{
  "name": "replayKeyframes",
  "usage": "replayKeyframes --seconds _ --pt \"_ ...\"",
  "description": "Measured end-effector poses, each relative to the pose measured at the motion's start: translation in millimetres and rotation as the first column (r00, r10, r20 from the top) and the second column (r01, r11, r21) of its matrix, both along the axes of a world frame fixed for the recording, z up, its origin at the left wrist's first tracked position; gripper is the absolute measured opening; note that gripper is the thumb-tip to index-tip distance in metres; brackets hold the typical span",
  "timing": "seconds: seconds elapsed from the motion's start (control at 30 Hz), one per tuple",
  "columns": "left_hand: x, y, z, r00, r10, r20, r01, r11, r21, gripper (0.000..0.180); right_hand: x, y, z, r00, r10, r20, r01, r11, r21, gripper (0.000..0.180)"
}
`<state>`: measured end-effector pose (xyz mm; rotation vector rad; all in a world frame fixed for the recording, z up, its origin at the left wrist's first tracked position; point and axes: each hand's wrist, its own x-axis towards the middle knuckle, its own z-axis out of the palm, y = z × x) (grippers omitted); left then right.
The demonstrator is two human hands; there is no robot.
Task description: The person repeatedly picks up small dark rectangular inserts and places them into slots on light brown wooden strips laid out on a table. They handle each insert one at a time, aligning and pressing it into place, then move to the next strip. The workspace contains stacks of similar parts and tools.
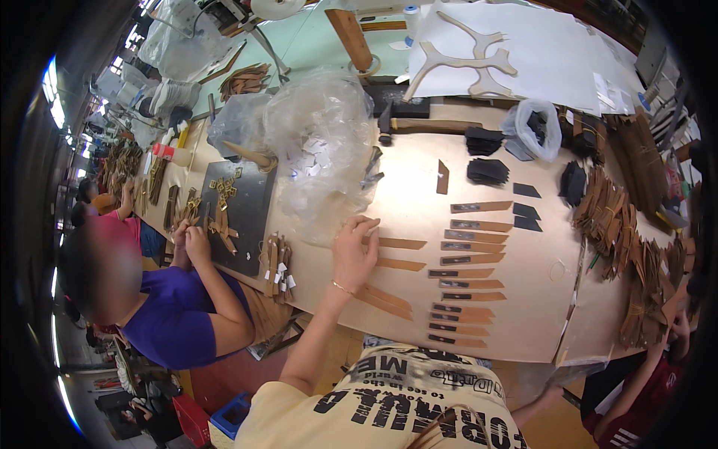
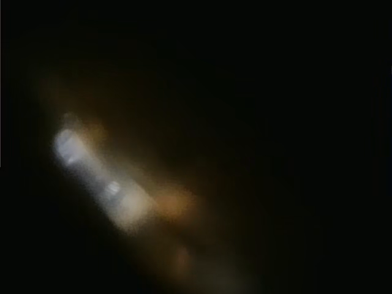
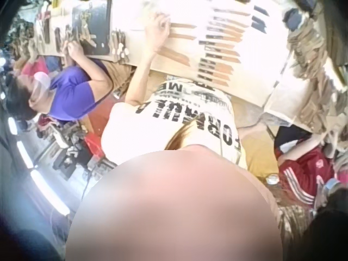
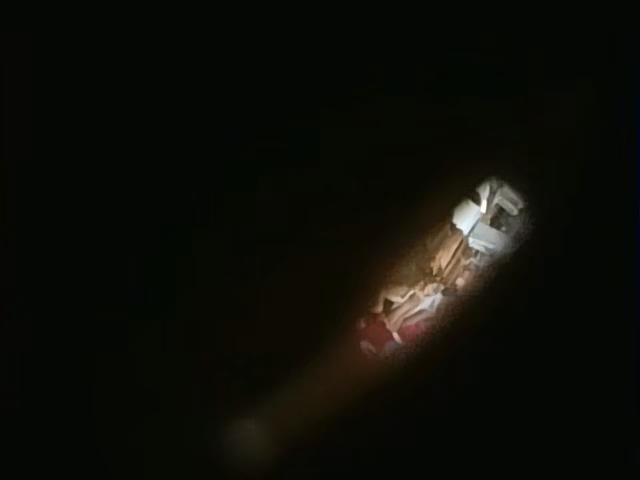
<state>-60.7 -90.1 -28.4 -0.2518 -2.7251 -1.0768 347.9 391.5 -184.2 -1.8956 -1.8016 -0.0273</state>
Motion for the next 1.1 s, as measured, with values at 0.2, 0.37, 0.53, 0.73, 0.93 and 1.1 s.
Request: replayKeyframes --seconds 0.2,0.37,0.53,0.73,0.93,1.1 --pt "-4 -8 -1 0.995 0.053 -0.088 -0.044 0.994 0.095 0.021 -6 57 105 0.986 0.037 -0.165 0.047 0.877 0.478 0.037" --pt "-31 -14 7 0.98 0.029 -0.194 -0.019 0.999 0.051 0.024 -182 7 180 0.779 0.531 -0.332 -0.303 0.784 0.542 0.031" --pt "-81 -16 0 0.956 -0.065 -0.287 -0.085 0.872 -0.481 0.022 -362 -144 186 0.293 0.861 -0.416 -0.816 0.452 0.36 0.028" --pt "-97 -23 -3 0.99 -0.029 -0.135 -0.026 0.921 -0.388 0.015 -418 -270 211 -0.133 0.958 -0.253 -0.964 -0.066 0.257 0.018" --pt "-69 -29 22 0.932 -0.017 0.362 -0.193 0.822 0.536 0.009 -435 -323 214 -0.179 0.682 -0.709 -0.975 -0.221 0.033 0.011" --pt "-57 -10 27 0.978 -0.095 0.188 -0.058 0.737 0.673 0.013 -442 -338 208 -0.082 0.496 -0.864 -0.98 -0.198 -0.021 0.015"
